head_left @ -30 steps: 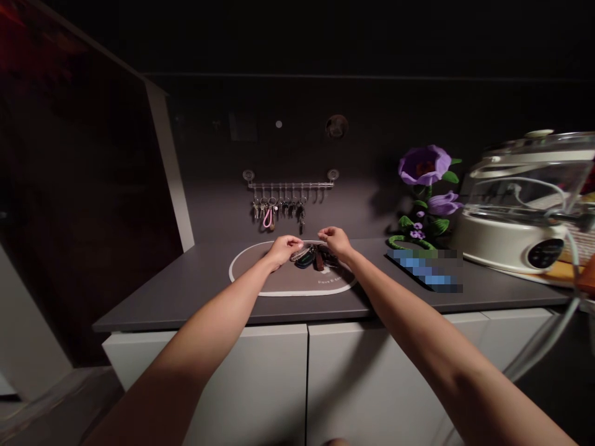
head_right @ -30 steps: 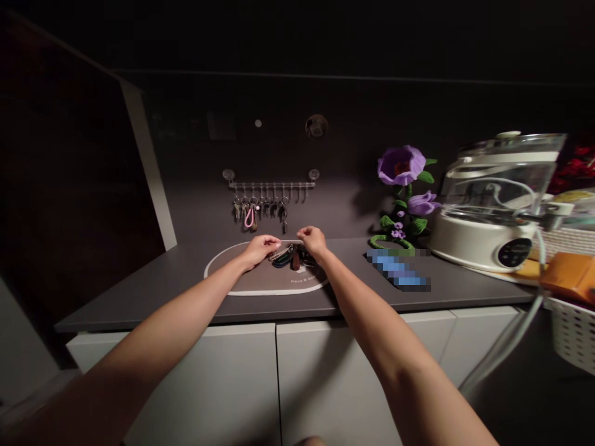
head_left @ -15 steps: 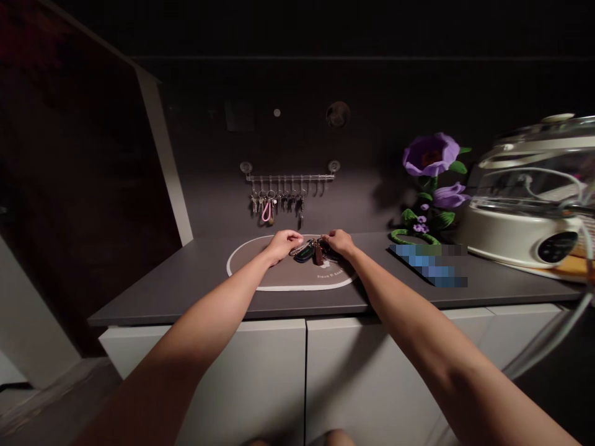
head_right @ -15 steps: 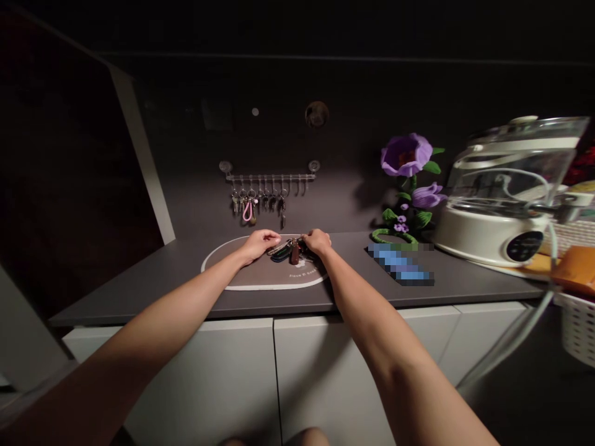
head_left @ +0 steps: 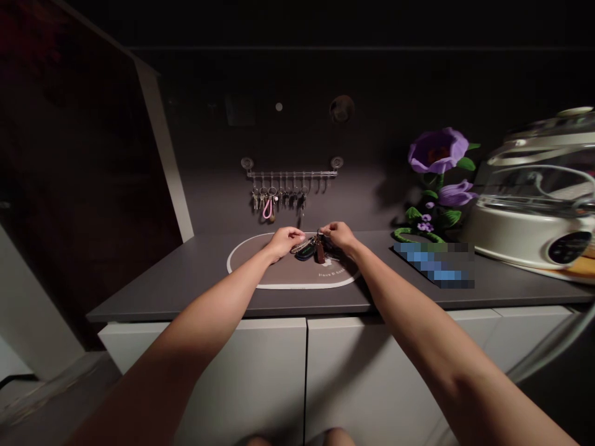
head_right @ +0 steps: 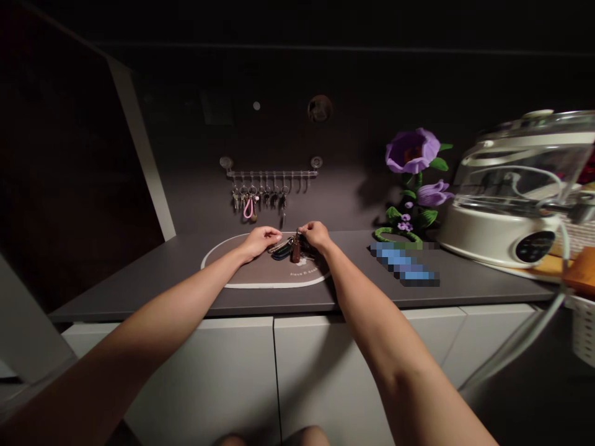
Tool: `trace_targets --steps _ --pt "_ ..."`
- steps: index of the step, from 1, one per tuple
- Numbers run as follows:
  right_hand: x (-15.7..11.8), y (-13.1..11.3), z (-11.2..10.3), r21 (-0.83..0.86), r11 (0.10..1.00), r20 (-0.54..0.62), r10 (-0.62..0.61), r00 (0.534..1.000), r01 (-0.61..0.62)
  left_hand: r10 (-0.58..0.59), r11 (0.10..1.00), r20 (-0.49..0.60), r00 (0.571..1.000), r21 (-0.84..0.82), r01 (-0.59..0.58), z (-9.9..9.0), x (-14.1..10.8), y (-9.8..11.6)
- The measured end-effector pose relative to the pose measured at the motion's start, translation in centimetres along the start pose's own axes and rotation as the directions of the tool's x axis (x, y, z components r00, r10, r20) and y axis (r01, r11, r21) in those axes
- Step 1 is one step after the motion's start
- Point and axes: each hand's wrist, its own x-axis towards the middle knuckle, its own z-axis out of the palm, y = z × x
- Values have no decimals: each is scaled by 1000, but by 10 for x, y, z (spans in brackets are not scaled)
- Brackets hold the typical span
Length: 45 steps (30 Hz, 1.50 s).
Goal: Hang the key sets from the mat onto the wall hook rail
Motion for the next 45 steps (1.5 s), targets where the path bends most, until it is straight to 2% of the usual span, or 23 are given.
trace_targets --steps 10,17,24,34,40,45 --pt "-6 -13 -3 201 977 20 -81 997 75 9 1000 -33 999 8 -9 0 -2 6" --pt "-7 -23 -4 334 921 -22 -206 978 201 41 999 -65 997 9 -41 -1 1 5" --pt "-5 -26 -2 425 872 -57 -241 969 242 94 994 -74 993 -47 -98 -1 3 7" --pt "-8 -34 -3 502 830 -57 -248 967 243 195 973 -53 979 -114 -200 2 1 17" --pt "-11 -37 3 526 821 2 -264 964 224 218 965 -86 972 -131 -228 2 -1 24" --pt "-14 -38 8 527 821 55 -290 955 219 216 963 -98 971 -145 -229 1 2 22"
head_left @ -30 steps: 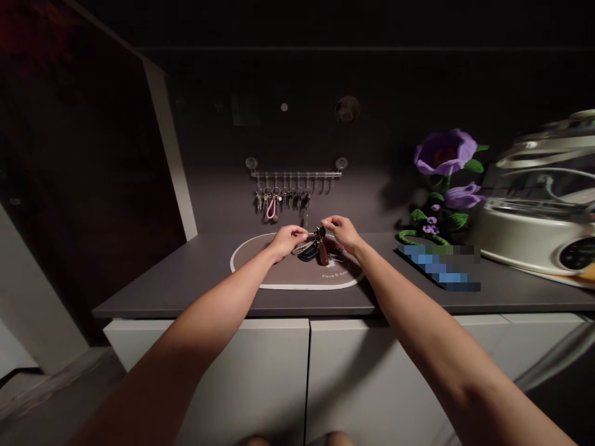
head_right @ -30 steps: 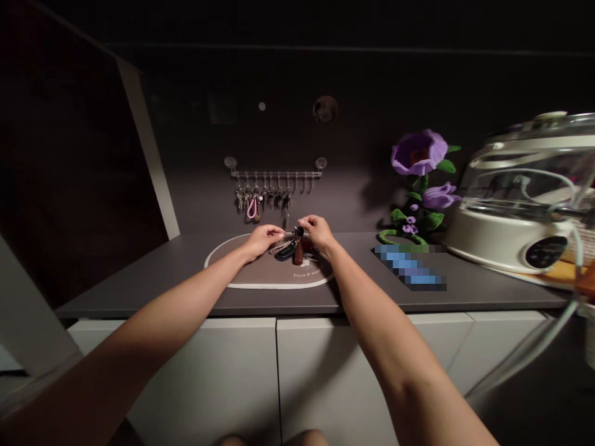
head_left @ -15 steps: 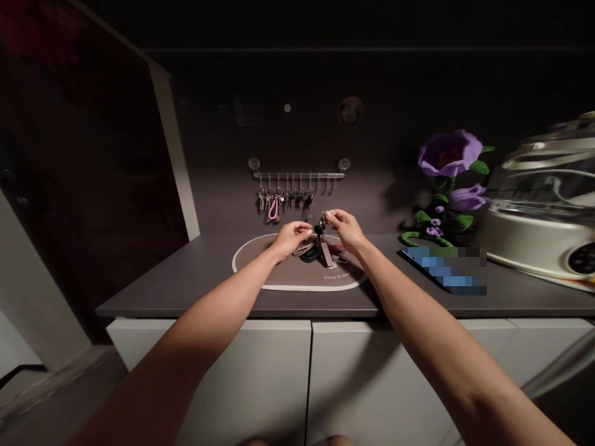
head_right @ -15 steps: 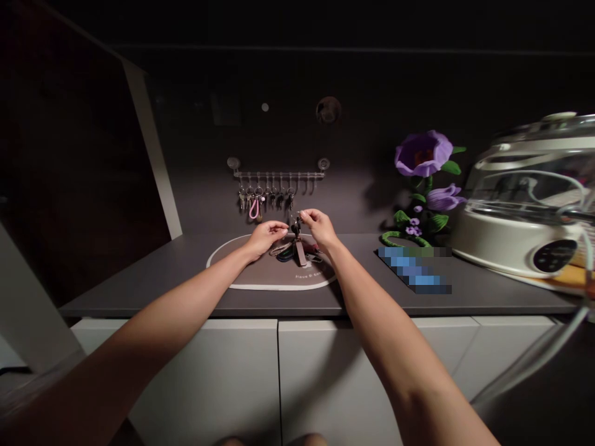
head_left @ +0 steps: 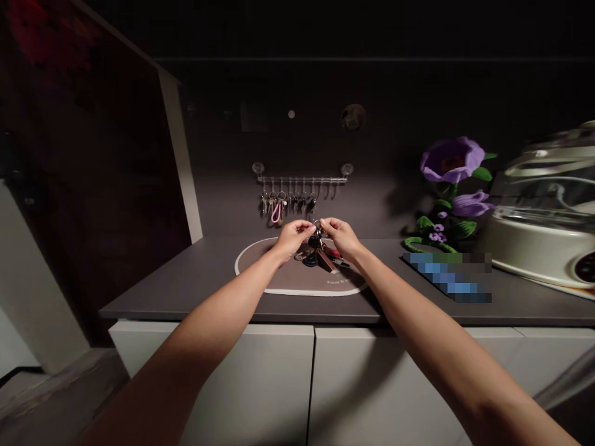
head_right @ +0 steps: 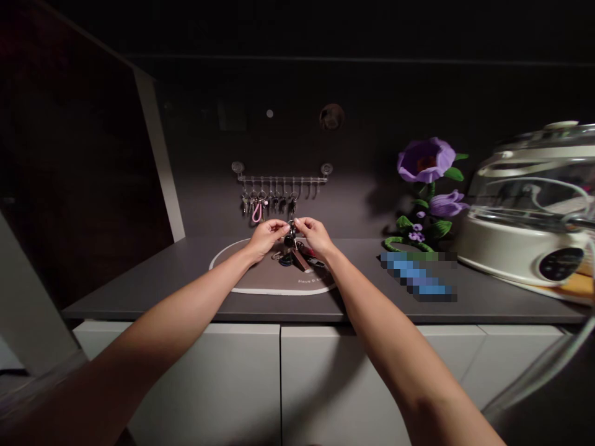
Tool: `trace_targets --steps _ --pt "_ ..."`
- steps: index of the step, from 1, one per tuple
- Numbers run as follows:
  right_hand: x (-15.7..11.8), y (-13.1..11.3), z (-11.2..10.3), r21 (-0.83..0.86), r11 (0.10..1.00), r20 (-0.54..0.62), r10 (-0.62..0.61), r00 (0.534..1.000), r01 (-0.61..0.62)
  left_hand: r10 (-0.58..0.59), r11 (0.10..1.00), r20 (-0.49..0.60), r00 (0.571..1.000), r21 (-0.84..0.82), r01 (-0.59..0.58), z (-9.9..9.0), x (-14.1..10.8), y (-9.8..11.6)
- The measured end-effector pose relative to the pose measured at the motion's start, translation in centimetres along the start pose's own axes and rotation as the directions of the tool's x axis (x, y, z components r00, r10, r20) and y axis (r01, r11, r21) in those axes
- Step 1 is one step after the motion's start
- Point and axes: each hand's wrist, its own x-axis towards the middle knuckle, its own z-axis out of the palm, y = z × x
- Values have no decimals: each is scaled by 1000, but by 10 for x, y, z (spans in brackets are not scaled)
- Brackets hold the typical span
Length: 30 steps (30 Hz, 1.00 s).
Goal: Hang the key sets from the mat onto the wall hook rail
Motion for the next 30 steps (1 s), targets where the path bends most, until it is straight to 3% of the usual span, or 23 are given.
trace_targets --steps 17,25,30 --pt "-7 2 10 219 956 71 184 980 -196 -32 993 -55 998 -112 26 -3 3 0" --pt "-1 -2 15 301 947 59 103 993 -116 -61 985 -87 994 -166 46 -3 2 1" --pt "2 -11 15 363 922 94 103 990 -130 -67 983 -128 989 -181 43 -5 4 0"
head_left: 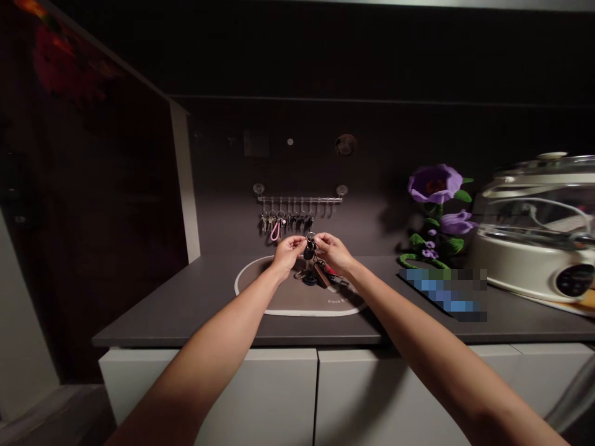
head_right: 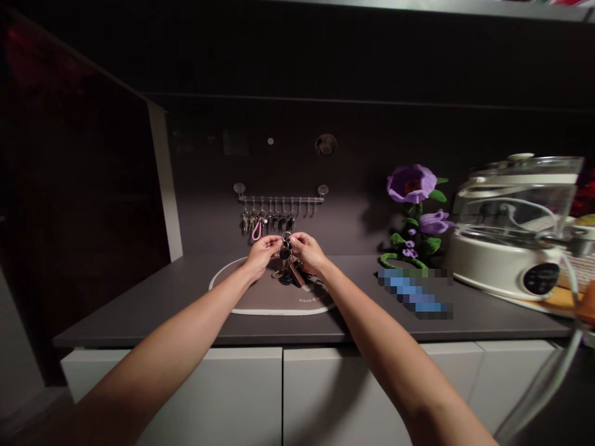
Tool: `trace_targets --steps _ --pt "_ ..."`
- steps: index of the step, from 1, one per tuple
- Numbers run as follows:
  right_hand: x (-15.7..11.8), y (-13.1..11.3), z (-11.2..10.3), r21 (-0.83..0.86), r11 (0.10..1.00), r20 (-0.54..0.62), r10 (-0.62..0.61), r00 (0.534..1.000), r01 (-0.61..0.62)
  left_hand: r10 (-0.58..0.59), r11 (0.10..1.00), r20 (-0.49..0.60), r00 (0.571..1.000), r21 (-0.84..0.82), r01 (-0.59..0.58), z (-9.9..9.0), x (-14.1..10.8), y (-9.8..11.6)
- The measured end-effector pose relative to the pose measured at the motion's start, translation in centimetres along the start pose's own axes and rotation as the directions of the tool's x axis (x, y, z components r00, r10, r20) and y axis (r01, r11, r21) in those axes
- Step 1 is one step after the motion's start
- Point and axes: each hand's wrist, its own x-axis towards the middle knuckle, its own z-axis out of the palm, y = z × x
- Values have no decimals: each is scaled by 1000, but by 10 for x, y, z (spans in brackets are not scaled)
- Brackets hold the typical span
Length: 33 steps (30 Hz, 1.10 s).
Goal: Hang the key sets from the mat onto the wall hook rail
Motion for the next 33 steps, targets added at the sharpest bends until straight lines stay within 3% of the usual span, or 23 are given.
trace_targets --steps 15,24,33 --pt "25 -25 -10 1 1000 -82 15 996 -15 -25 999 4 1000 28 25 -2 3 -11" --pt "64 -34 -19 13 999 -234 40 971 -38 -41 997 12 999 60 41 -1 2 -15" --pt "94 -29 -17 10 998 -386 60 921 -61 -47 997 15 999 67 46 -2 2 -17"
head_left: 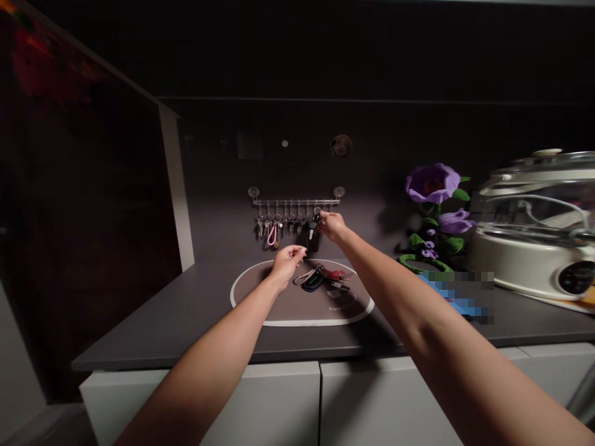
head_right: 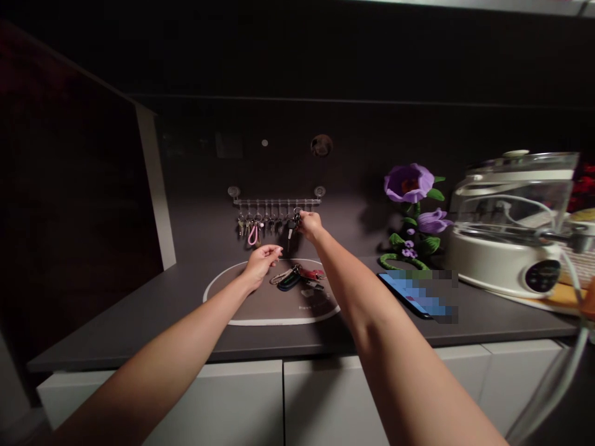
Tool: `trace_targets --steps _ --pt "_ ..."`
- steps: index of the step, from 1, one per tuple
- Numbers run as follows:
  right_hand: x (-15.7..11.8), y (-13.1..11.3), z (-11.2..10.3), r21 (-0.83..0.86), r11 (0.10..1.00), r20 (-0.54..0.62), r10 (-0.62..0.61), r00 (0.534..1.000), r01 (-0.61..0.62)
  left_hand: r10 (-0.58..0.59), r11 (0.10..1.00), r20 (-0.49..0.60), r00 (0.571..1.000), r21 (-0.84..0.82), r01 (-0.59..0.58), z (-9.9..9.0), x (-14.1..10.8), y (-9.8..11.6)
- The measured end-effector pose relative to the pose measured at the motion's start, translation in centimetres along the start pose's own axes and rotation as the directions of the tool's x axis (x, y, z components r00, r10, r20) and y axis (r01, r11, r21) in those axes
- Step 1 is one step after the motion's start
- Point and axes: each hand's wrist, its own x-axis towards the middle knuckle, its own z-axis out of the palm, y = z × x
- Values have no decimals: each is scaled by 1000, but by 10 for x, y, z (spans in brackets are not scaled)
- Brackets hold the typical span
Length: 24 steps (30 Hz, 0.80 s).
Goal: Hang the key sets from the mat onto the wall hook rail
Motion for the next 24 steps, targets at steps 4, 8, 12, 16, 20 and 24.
trace_targets --steps 4,8,12,16,20,24 --pt "6 5 4 -2 1000 -61 8 998 -8 -8 1000 -4 1000 -4 8 0 1 0" --pt "9 12 4 1 1000 -94 17 995 -17 -15 1000 -4 1000 6 15 0 1 0" --pt "8 18 0 -10 1000 -89 28 996 -29 -14 1000 2 1000 27 13 0 -1 2" --pt "4 20 -3 -30 999 -90 9 996 -11 -18 999 -1 1000 36 18 -1 -1 2" --pt "0 19 -8 -101 995 -76 -18 997 10 -24 999 9 1000 46 24 -2 -1 -1" --pt "-5 20 -17 -125 992 -27 -17 999 14 -31 998 12 999 56 30 -2 -1 -2"
